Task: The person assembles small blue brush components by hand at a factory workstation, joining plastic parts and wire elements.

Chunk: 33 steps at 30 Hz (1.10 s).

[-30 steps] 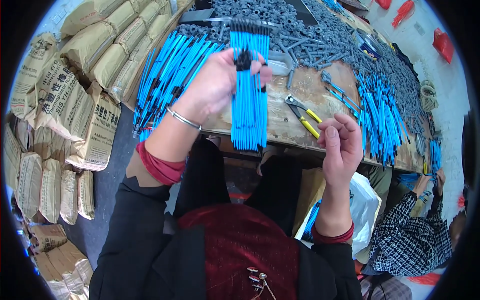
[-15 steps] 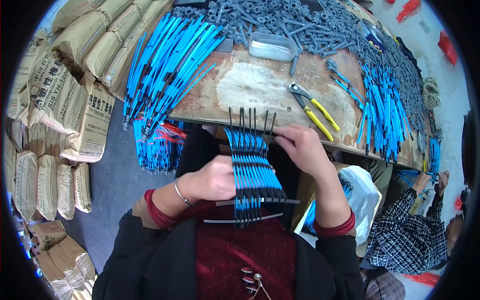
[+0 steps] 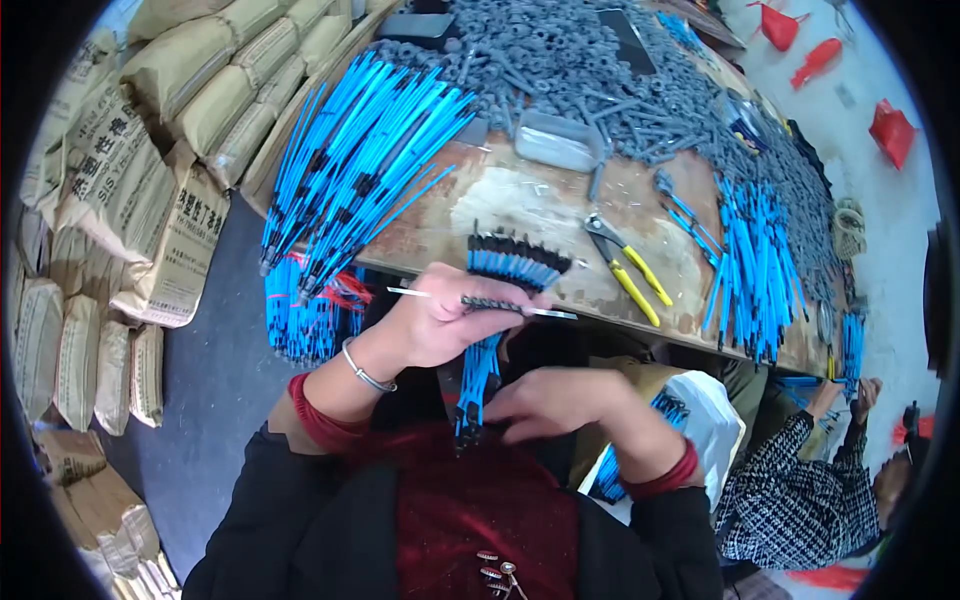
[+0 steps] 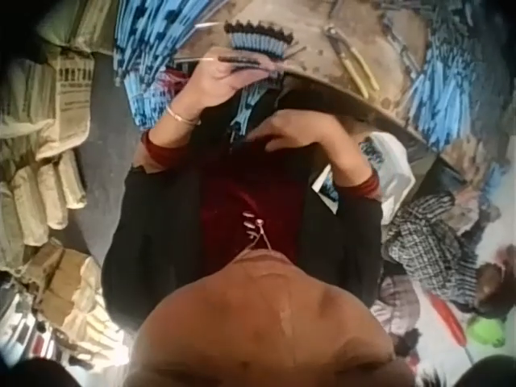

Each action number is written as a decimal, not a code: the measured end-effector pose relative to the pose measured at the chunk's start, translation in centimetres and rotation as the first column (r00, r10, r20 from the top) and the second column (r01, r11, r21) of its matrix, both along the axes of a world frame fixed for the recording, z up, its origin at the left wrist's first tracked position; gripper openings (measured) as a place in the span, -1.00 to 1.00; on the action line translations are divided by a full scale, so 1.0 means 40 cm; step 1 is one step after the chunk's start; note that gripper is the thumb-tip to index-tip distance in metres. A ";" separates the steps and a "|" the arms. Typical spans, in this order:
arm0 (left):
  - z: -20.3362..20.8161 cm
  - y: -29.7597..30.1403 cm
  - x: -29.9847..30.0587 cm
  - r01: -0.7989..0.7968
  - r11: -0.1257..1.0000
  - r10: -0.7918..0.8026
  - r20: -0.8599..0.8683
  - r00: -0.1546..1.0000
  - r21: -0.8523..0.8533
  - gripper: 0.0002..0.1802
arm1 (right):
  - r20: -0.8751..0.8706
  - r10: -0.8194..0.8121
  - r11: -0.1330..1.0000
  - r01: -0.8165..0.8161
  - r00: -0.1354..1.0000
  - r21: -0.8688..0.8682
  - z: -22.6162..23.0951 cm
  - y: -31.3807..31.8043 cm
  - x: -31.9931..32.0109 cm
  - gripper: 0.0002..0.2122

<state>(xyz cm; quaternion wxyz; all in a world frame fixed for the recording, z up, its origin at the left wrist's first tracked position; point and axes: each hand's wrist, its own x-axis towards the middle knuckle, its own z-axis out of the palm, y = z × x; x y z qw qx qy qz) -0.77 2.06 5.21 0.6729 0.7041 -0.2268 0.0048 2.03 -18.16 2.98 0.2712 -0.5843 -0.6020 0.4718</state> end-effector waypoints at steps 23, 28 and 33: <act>-0.097 -0.003 -0.013 -0.301 0.953 0.303 -0.227 0.926 0.045 -0.80 | 0.671 -0.736 0.519 0.713 0.093 0.471 -0.009 0.202 0.659 -0.87; -0.198 0.149 -0.054 -0.285 0.952 0.281 -0.679 0.678 0.110 -0.83 | 0.748 -0.660 0.585 0.670 0.067 0.457 -0.052 0.245 0.642 -0.87; -0.014 0.006 0.008 -0.059 0.964 0.105 -0.168 0.980 0.257 -0.89 | 0.753 -0.658 0.545 0.703 0.021 0.457 -0.095 0.249 0.659 -0.86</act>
